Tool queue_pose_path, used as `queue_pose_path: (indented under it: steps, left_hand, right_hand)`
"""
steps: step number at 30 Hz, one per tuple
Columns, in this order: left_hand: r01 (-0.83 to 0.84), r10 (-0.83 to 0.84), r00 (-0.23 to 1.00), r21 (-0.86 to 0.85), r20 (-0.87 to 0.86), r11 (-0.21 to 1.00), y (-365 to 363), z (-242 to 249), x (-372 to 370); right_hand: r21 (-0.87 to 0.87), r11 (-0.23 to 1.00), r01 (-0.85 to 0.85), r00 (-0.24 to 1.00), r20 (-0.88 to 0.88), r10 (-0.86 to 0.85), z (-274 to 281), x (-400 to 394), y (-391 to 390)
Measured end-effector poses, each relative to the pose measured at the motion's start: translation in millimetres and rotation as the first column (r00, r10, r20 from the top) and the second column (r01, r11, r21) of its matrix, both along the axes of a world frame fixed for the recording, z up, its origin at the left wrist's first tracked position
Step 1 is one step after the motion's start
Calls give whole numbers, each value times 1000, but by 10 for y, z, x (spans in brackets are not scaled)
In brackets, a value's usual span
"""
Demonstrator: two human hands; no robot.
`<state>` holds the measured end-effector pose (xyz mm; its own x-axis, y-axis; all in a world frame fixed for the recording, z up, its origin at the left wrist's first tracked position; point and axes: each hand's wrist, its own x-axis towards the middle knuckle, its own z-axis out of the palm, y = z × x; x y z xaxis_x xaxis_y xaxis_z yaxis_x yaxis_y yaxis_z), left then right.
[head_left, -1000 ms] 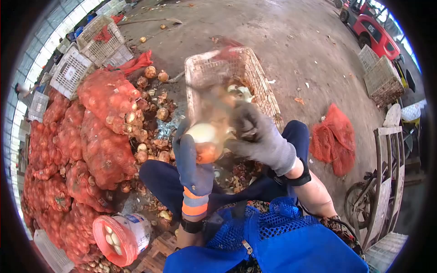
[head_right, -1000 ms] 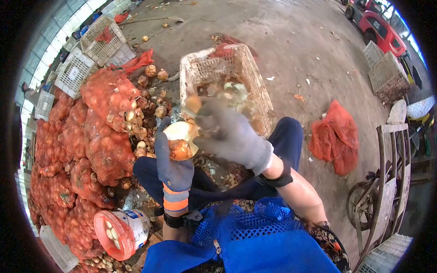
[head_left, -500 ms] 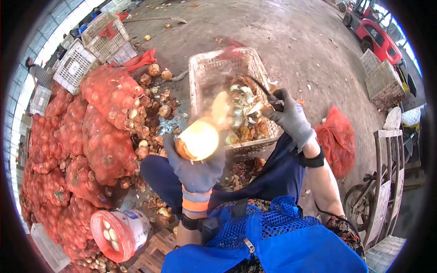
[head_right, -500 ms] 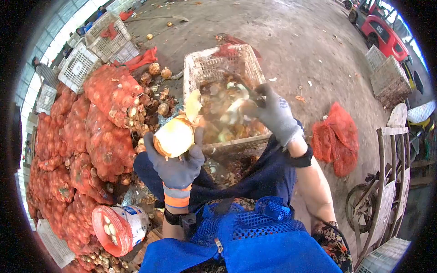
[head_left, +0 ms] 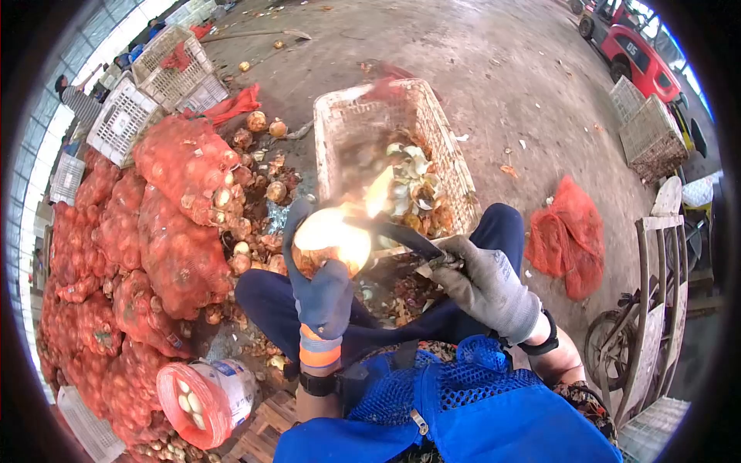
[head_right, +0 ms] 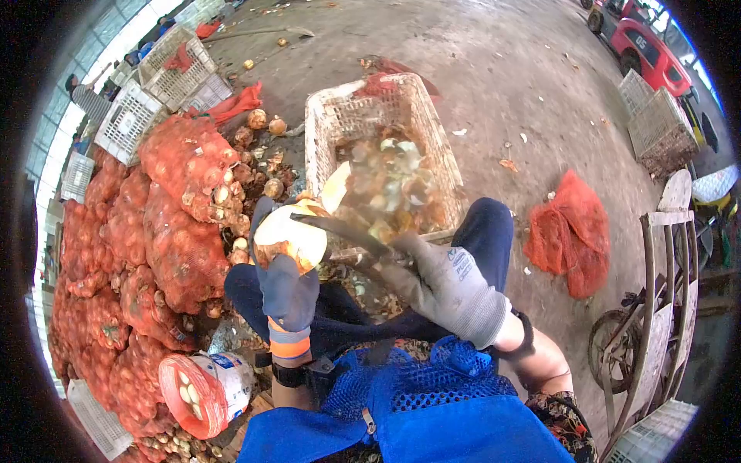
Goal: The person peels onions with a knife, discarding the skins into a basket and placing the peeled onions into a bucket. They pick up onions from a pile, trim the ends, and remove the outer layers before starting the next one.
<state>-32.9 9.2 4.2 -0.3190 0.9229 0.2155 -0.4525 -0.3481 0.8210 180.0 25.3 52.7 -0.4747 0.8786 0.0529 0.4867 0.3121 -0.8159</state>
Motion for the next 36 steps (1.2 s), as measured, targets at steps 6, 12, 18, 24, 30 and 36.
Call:
queue_pose_path:
  steps: [6, 12, 18, 24, 30, 36]
  left_hand:
    - [-51, 51, 991, 1, -122, 999, -5, 52, -4]
    - [2, -4, 987, 12, 159, 1000, 2, 138, 284]
    - [6, 23, 969, -119, 245, 993, 34, 136, 415]
    - [-47, 92, 931, -134, 355, 990, 47, 107, 117]
    - [254, -147, 806, -111, 573, 961, -67, -41, -48]
    - [397, -303, 753, -36, 585, 917, -171, -109, -105]
  right_hand:
    - [21, 997, -75, 997, 30, 74, 81, 64, 69]
    - [59, 998, -24, 997, -75, 28, -79, -268, -40]
    - [214, 961, 178, 972, -191, -137, -367, -705, -145]
    - [125, 991, 55, 969, -244, -23, -522, -518, -261]
    - [-80, 974, -212, 939, -291, 180, -554, -111, 91]
    - [-292, 954, -74, 854, -512, -90, -320, 81, 438]
